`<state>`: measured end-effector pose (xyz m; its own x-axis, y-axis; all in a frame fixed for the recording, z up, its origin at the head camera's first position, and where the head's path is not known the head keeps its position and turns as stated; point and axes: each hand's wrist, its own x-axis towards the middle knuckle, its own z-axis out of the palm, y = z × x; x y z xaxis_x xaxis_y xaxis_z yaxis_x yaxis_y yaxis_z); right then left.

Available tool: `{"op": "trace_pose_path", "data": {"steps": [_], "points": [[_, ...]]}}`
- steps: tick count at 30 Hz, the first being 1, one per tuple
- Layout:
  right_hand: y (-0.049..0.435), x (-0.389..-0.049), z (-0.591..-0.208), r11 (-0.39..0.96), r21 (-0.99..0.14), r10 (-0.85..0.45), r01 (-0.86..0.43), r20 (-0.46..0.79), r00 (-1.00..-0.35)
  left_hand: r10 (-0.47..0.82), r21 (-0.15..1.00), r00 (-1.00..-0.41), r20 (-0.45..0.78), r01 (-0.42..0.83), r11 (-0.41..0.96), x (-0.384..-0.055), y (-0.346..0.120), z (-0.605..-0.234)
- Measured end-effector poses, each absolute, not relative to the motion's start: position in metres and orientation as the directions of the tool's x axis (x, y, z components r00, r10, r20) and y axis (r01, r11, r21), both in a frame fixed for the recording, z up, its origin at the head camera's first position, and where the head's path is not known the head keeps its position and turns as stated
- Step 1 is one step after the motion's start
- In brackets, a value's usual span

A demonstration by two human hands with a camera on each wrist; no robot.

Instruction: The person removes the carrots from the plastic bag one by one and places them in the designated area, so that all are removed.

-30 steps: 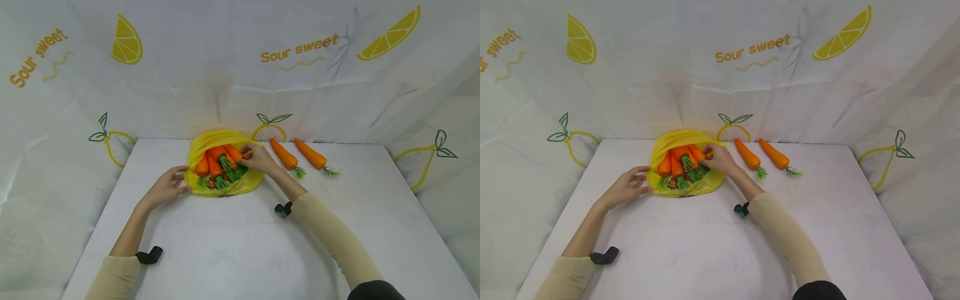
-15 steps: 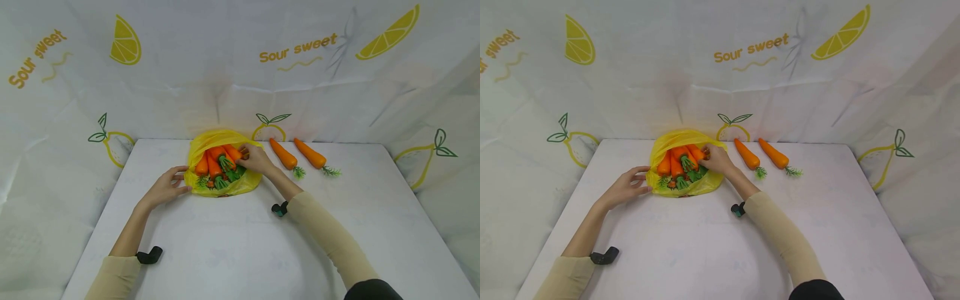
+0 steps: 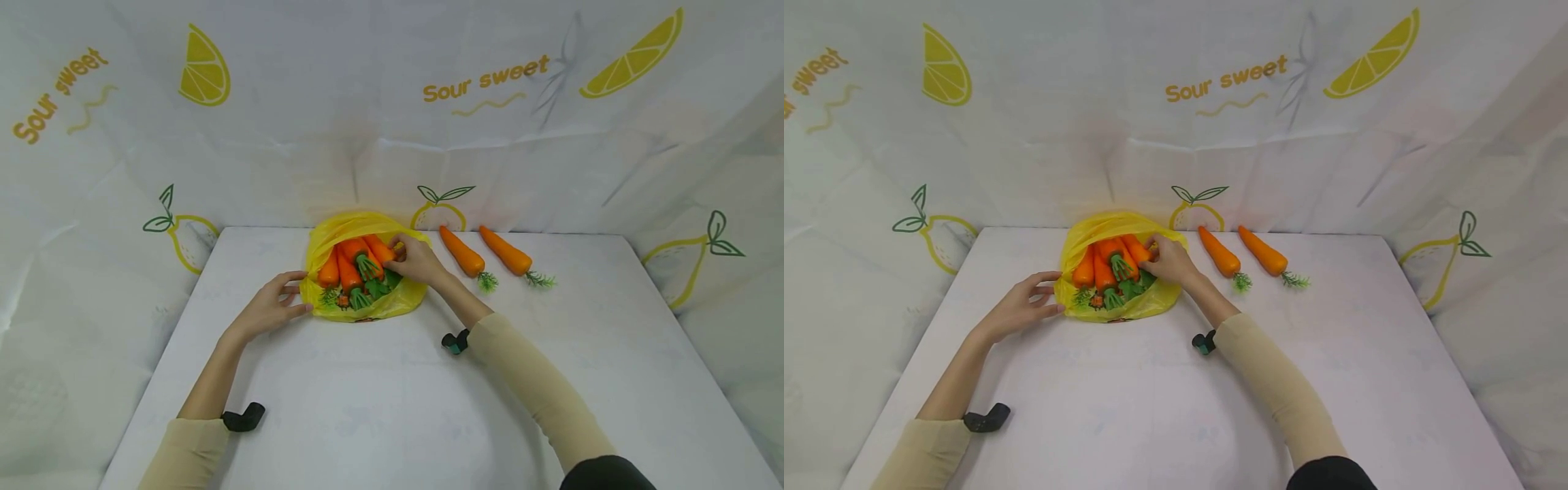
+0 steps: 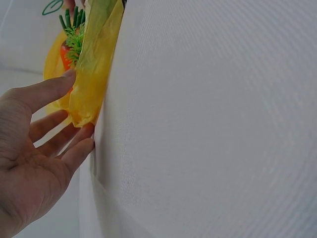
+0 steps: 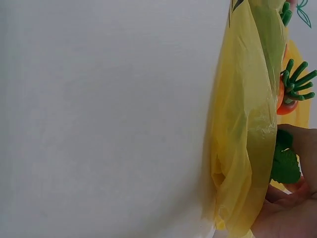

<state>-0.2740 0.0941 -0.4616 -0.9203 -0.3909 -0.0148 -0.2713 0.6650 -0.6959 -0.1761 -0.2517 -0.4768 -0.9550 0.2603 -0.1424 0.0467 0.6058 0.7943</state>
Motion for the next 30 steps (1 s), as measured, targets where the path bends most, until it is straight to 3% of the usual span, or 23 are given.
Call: {"op": "trace_pose_path", "data": {"steps": [8,30], "points": [[0.102,-0.268,-0.450,0.619,-0.747,-0.369,-0.243,-0.004,-0.930,0.264,0.796,-0.955,-0.137,0.053,0.603,-0.175,-0.252,-0.476],[0.126,-0.251,-0.431,0.508,-0.802,-0.449,-0.315,0.065,-0.891,0.280,0.812,-0.952,-0.125,0.064,0.580,-0.174,-0.252,-0.477]]}}
